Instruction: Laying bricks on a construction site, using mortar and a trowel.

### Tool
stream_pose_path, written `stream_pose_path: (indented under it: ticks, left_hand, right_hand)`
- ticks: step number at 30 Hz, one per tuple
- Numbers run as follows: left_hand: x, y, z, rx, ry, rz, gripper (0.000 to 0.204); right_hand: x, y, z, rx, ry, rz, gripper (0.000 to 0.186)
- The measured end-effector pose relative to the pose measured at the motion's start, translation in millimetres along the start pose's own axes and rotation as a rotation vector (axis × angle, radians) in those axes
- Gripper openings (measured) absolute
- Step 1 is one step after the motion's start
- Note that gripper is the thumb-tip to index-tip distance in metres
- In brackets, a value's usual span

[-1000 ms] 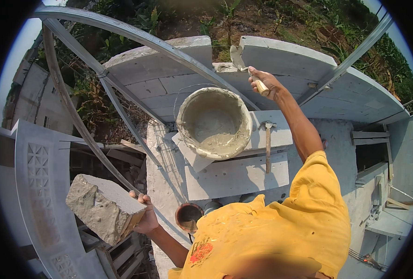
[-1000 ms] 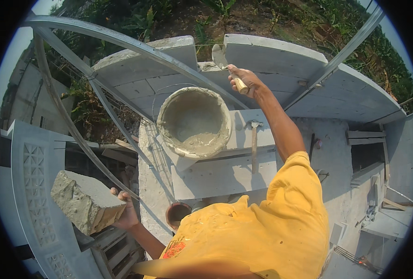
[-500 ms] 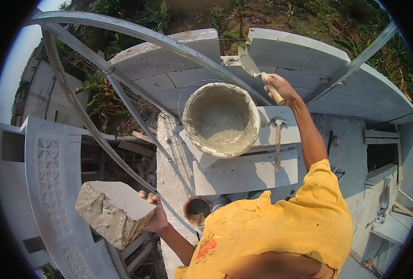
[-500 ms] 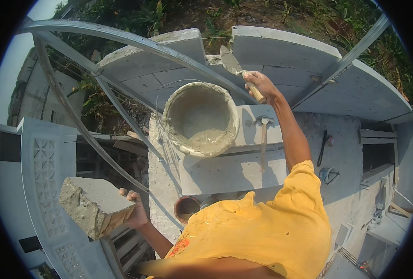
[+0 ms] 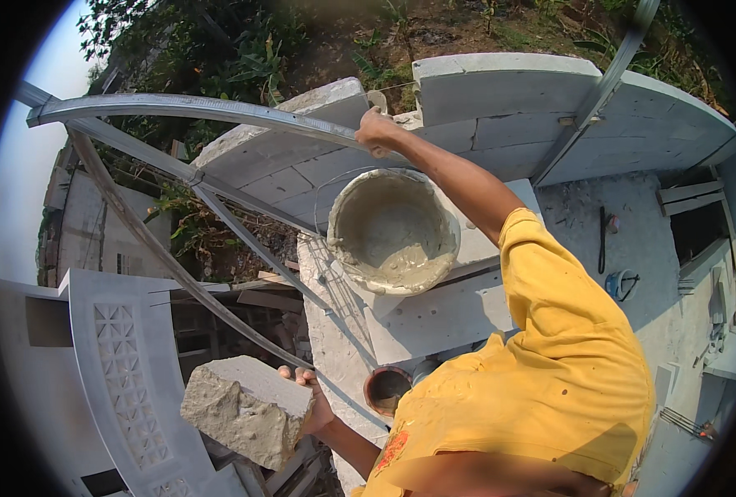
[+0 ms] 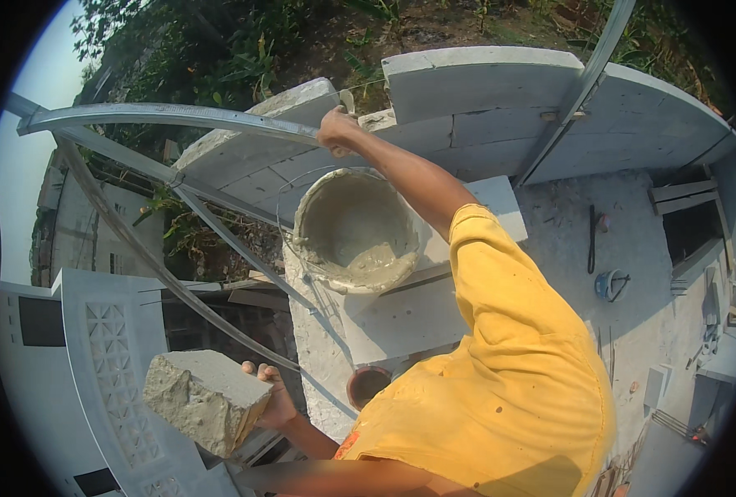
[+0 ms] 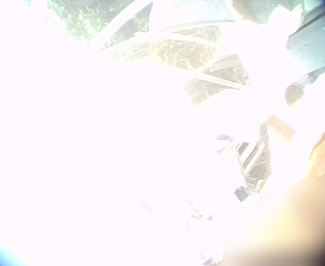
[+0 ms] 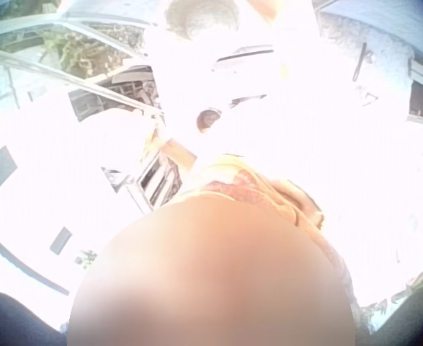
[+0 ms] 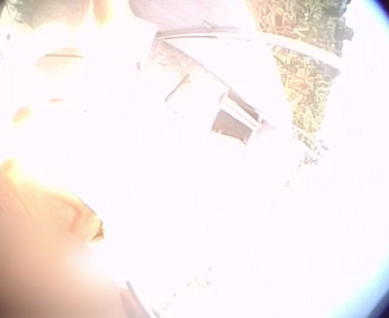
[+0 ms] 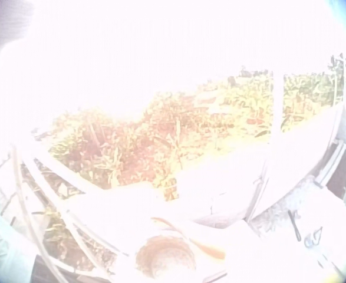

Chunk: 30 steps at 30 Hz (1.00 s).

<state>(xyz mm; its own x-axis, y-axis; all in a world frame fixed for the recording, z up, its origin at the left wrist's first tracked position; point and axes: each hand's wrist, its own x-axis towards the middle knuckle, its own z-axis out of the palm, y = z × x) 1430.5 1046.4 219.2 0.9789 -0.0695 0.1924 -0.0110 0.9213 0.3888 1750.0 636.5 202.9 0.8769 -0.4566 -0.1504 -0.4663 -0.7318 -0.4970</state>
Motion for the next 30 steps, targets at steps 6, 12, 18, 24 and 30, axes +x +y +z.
stream_pose_path:
  ticks: [6, 12, 18, 24, 30]
  left_hand:
    - [-7, 3, -15, -0.024, 0.033, 0.054, 0.065]
    - [-6, 13, -24, -0.109, 0.097, 0.009, 0.065]
    - [-16, 28, -14, -0.031, 0.098, 0.078, 0.067]
    - [-21, 34, -1, 0.025, 0.097, 0.099, 0.067]
    - [24, 19, 0, 0.046, 0.013, 0.023, 0.067]
  right_hand:
    - [-64, 12, -64, -0.029, -0.314, -0.226, 0.042]
    - [-67, 104, -86, 0.949, -0.463, 0.183, 0.030]
    - [-31, 117, -20, 1.896, -0.690, 0.224, 0.027]
    - [-17, 95, -1, 1.915, -0.842, 0.324, 0.026]
    - [-126, 180, -110, 1.482, -0.723, 0.181, 0.037]
